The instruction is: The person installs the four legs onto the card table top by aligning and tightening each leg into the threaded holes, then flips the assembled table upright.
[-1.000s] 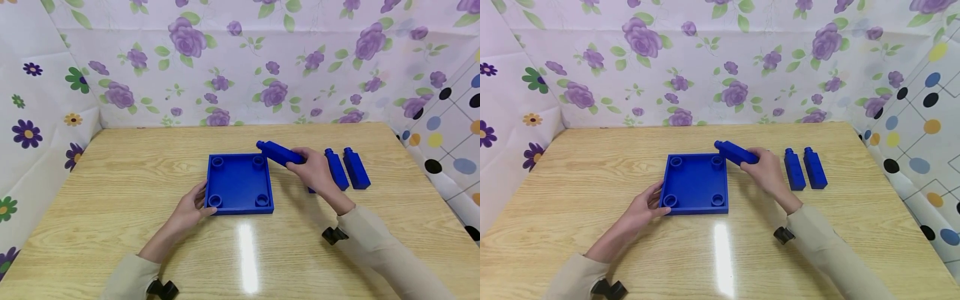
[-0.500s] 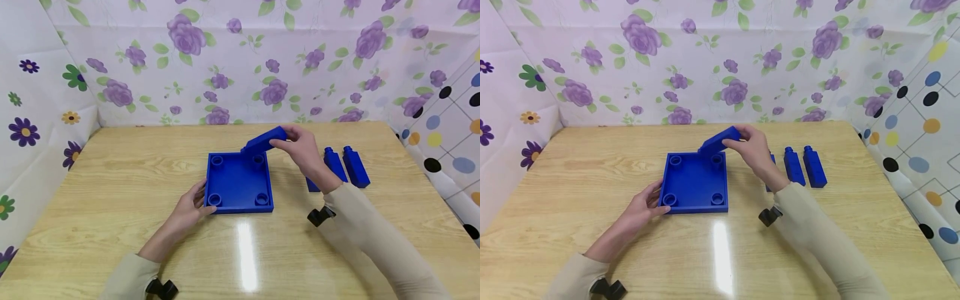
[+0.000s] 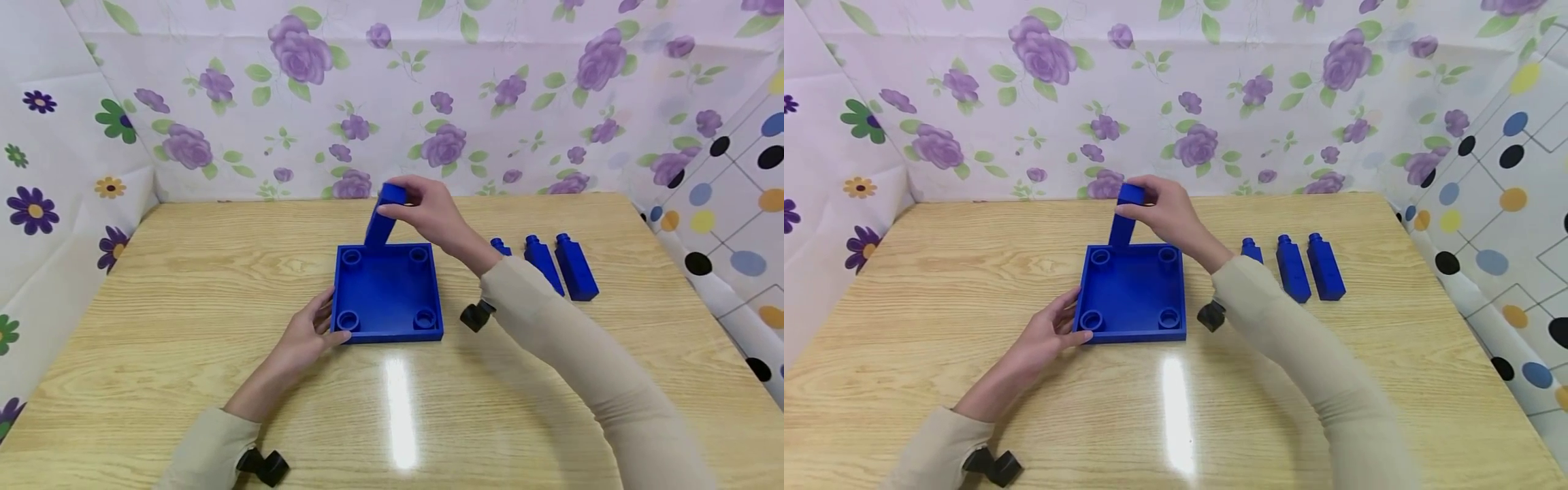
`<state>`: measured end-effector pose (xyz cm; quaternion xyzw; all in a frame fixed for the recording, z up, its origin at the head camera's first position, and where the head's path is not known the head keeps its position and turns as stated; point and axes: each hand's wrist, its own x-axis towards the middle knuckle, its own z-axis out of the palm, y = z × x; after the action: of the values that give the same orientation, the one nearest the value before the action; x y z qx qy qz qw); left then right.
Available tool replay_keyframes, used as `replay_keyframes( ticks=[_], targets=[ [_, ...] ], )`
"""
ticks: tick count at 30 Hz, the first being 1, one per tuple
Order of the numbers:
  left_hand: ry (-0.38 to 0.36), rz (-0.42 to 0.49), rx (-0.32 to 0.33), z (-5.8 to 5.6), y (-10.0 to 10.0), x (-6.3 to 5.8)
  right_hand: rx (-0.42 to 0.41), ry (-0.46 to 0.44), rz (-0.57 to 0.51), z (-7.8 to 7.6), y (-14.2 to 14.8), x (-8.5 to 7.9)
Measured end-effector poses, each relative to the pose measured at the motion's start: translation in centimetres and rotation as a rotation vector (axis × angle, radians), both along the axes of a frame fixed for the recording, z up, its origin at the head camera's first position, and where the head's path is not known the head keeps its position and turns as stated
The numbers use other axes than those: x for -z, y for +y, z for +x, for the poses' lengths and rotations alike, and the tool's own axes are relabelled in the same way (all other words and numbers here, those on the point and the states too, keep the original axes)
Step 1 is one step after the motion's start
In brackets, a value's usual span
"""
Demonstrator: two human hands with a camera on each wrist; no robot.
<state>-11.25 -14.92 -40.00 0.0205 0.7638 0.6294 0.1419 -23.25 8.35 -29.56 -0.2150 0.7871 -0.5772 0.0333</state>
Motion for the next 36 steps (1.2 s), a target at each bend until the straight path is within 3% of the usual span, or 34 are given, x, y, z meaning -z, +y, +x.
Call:
replay_keyframes(
  ticks=[9, 15, 22, 36],
  targets=[
    [-0.006, 0.002, 0.0, 0.0, -0.1, -0.1, -0.125, 0.012, 0.11, -1.5, -3.1, -0.3],
    [-0.003, 0.001, 0.002, 0.0, -0.1, -0.1, -0.146, 0.0, 0.136, -1.9, -4.5, 0.2],
    [-0.005, 0.012, 0.008, 0.1, 0.0, -0.1, -0.171, 0.056, 0.245, -1.9, -5.5, 0.6],
    [-0.007, 0.044, 0.003, 0.2, -0.1, 0.0, -0.207, 0.101, 0.337, -2.4, -5.8, 0.7]
  ],
)
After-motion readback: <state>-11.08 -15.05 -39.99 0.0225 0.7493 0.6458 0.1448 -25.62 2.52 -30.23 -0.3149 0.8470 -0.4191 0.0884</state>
